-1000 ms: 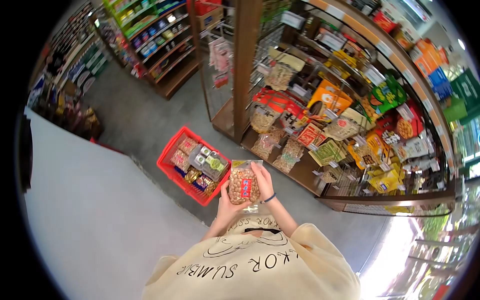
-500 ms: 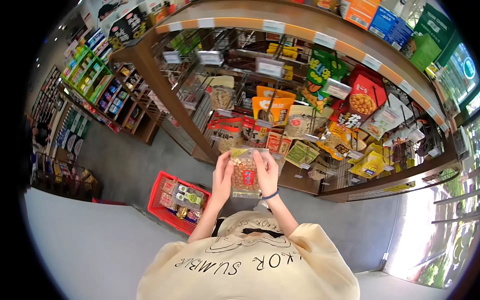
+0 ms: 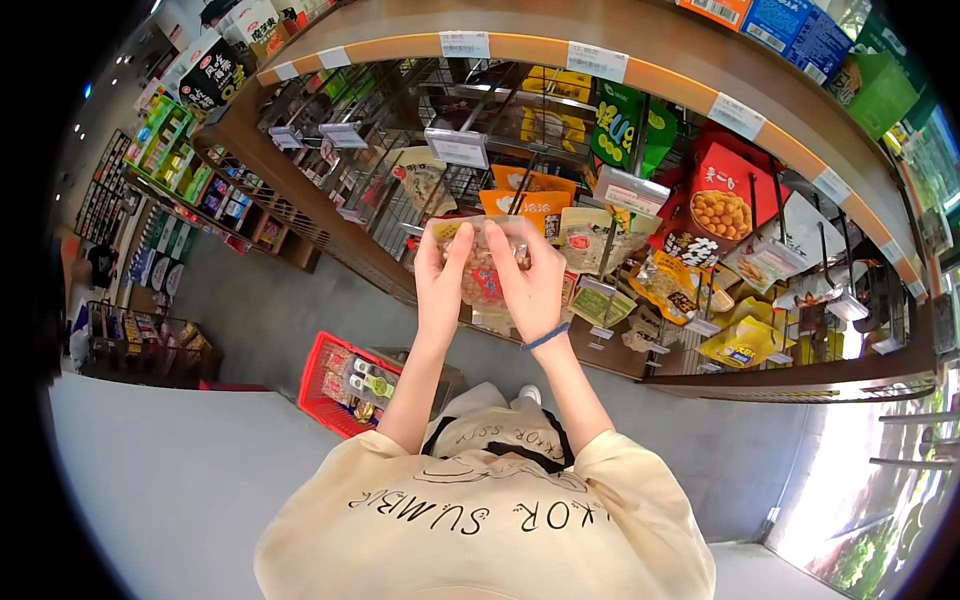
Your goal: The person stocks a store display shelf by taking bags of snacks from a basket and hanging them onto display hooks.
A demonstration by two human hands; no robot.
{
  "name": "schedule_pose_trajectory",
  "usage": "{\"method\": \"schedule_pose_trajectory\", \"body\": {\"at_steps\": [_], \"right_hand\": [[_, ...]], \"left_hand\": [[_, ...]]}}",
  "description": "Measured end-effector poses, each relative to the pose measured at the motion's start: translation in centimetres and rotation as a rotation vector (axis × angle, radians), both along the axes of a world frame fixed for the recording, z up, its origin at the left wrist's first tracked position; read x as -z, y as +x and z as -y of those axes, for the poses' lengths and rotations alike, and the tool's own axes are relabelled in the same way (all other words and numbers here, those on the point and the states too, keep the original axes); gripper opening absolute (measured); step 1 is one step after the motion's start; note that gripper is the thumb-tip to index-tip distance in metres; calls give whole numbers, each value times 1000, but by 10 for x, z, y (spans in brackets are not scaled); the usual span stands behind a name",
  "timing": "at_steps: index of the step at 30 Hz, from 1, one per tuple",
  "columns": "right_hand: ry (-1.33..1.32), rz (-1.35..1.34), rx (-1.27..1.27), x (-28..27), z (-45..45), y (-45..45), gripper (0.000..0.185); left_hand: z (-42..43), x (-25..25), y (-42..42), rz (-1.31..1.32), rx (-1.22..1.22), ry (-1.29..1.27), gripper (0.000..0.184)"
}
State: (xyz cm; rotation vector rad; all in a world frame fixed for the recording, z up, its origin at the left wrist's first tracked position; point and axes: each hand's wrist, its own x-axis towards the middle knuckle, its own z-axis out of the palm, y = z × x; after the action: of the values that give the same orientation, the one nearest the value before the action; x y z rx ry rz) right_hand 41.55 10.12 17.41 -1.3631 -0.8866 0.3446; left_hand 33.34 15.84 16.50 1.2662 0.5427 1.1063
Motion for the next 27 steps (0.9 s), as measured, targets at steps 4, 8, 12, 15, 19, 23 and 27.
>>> {"method": "schedule_pose_trajectory", "body": {"at_steps": [4,8,12,15,19,23,27], "right_hand": [[29,39,20,-6,-14,5,18],[37,31,48,-13,-26,11,17],[52,57,68,-11,-39,13,15],[116,97,109,-12,-46,12,14],[185,126,186,-12,-56,14,13],[183,120,206,-18,-58,16,12],[223,98,216,-21,-62,19,11]], "left_hand": [[-14,-2,12,17,-33,80,15],[-34,-4,20,-9,10,135,14],[-47,-11,22,19,39,140,14],[-55,-17,22,58,96,168,19],[-69,-32,26,57,130,264,30],[-80,-33,28,9,195,293,24],[-84,-32,32,22,188,262,18]]}}
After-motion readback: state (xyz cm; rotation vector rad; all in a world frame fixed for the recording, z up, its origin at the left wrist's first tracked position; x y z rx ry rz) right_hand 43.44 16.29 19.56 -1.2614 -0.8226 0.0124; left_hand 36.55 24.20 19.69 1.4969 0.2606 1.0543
